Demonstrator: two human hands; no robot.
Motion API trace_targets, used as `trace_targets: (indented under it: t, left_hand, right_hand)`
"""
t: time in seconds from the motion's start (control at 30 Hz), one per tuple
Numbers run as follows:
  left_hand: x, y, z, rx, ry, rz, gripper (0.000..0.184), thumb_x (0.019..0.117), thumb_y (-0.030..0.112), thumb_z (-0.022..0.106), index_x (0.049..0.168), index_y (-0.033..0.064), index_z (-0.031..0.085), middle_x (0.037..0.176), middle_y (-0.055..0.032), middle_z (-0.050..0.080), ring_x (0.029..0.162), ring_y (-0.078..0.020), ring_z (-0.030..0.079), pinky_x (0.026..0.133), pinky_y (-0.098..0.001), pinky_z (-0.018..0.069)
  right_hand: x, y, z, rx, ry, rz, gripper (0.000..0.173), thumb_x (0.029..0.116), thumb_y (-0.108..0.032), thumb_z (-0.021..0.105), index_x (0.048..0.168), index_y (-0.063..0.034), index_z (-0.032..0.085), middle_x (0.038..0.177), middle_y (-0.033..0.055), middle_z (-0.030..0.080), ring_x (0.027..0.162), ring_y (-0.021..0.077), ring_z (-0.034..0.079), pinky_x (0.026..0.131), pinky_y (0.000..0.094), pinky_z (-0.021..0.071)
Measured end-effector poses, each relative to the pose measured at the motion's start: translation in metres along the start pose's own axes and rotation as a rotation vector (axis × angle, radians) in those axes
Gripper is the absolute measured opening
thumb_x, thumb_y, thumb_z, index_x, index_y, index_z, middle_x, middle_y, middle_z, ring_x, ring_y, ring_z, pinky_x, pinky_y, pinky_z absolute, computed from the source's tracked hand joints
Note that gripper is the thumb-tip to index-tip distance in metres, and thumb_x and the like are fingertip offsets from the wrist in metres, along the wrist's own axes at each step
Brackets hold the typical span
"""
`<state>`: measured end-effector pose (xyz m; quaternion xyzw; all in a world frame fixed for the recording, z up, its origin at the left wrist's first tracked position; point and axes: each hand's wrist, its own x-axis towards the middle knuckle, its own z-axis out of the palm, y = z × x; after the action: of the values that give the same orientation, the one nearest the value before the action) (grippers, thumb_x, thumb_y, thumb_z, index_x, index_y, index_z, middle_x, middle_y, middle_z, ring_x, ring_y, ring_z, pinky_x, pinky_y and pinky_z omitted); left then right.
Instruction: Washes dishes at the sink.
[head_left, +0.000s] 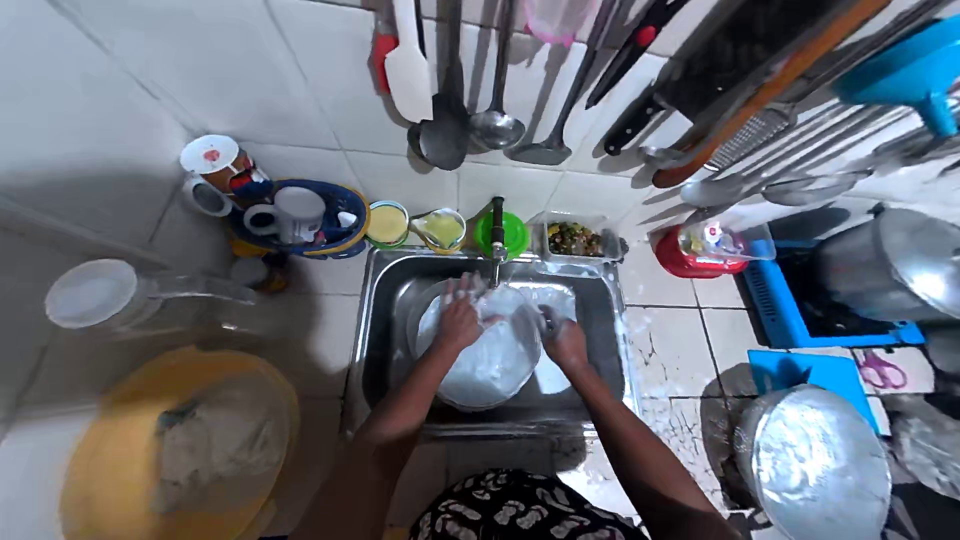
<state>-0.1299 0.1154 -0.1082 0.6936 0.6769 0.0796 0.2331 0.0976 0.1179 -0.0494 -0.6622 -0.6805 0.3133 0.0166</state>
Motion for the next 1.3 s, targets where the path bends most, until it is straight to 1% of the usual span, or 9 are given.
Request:
trace_targets:
  t: [0.1,0.13,0.23,0.33,0.43,0.6,0.7,0.87,1.3]
  left_hand:
    - [-0.024,-0.027,-0.024,-0.19,0.056,-0.36,0.082,0.092,0.065,0.063,0.158,0.0207,0.041,0.157,-0.0125,0.047,0.142,-0.0329,0.047,0.116,-0.0573,0.0376]
    - [-0.029,-0.041,-0.029,-0.345,0.052,-0.428,0.072,0.0976,0.055,0.062,0.156,0.0183,0.044,0.151,-0.0149,0.052,0.138,-0.0339,0.051,0.114,-0.057,0.0404]
    - [-0.044,-0.07,-0.021,-0.836,0.084,-0.542,0.054,0.1034,0.042,0.059,0.142,0.0047,0.058,0.143,-0.0157,0.06,0.135,-0.0264,0.054,0.115,-0.0473,0.0411]
    - [-0.064,-0.059,-0.008,-0.852,0.223,-0.496,0.056,0.0998,0.026,0.068,0.145,-0.0033,0.051,0.142,-0.0198,0.059,0.133,-0.0256,0.056,0.114,-0.0415,0.0434]
    - [-0.078,-0.039,0.0,-0.777,0.311,-0.538,0.072,0.0933,0.021,0.076,0.15,-0.0068,0.041,0.145,-0.0247,0.054,0.135,-0.0289,0.054,0.116,-0.041,0.0408]
    - [-0.08,-0.035,0.005,-0.79,0.395,-0.562,0.077,0.0875,0.019,0.082,0.148,-0.0073,0.043,0.145,-0.0249,0.054,0.134,-0.028,0.054,0.115,-0.0399,0.0423]
    - [-0.074,-0.043,0.001,-0.862,0.325,-0.623,0.082,0.0862,0.025,0.084,0.15,-0.003,0.041,0.144,-0.0205,0.055,0.132,-0.0255,0.055,0.113,-0.0406,0.0449]
    - [-0.07,-0.036,-0.007,-0.826,0.224,-0.688,0.078,0.0831,0.032,0.087,0.144,0.0002,0.05,0.138,-0.0172,0.061,0.129,-0.0242,0.058,0.111,-0.0421,0.0454]
    - [-0.085,0.019,-0.017,-0.815,0.043,-0.752,0.072,0.0899,0.035,0.08,0.144,-0.0017,0.05,0.139,-0.0188,0.06,0.132,-0.0277,0.055,0.113,-0.0456,0.0425]
  right_hand:
    - [0.031,0.029,0.017,0.474,-0.038,0.169,0.052,0.1105,-0.041,0.039,0.151,-0.0108,0.051,0.147,0.0174,0.058,0.135,0.0315,0.055,0.115,0.0519,0.0412]
    - [0.037,0.044,0.031,0.666,-0.063,0.223,0.053,0.1114,-0.042,0.037,0.151,-0.0091,0.049,0.149,0.018,0.054,0.136,0.0313,0.053,0.113,0.0514,0.0419]
    - [0.028,0.062,0.072,0.973,-0.162,0.268,0.059,0.1117,-0.047,0.028,0.152,-0.0077,0.045,0.146,0.0178,0.056,0.125,0.028,0.061,0.099,0.0479,0.0518]
    - [0.001,0.02,0.087,0.953,0.072,0.241,0.049,0.1055,-0.022,0.057,0.148,0.0024,0.047,0.138,0.0228,0.061,0.125,0.0261,0.061,0.107,0.0419,0.0498]
    - [-0.003,0.009,0.093,0.764,0.168,0.271,0.057,0.0964,-0.024,0.072,0.141,0.0057,0.053,0.134,0.0264,0.062,0.125,0.0328,0.061,0.109,0.0465,0.0473]
    - [0.005,0.027,0.083,0.804,0.01,0.275,0.05,0.0939,-0.023,0.074,0.134,0.0026,0.059,0.125,0.0221,0.066,0.114,0.0272,0.065,0.101,0.0437,0.0516]
    - [0.008,0.025,0.076,0.938,-0.024,0.28,0.059,0.0938,-0.015,0.073,0.145,-0.0006,0.047,0.124,0.0216,0.066,0.107,0.0247,0.067,0.094,0.0423,0.0549]
    - [0.01,0.023,0.073,0.948,-0.086,0.372,0.061,0.0952,-0.017,0.072,0.149,-0.0024,0.047,0.137,0.0246,0.06,0.124,0.0319,0.06,0.106,0.0479,0.0487]
    - [-0.008,0.049,0.045,1.033,-0.082,0.432,0.047,0.0986,-0.011,0.066,0.142,0.0008,0.052,0.128,0.0198,0.064,0.112,0.0225,0.065,0.098,0.0393,0.0535]
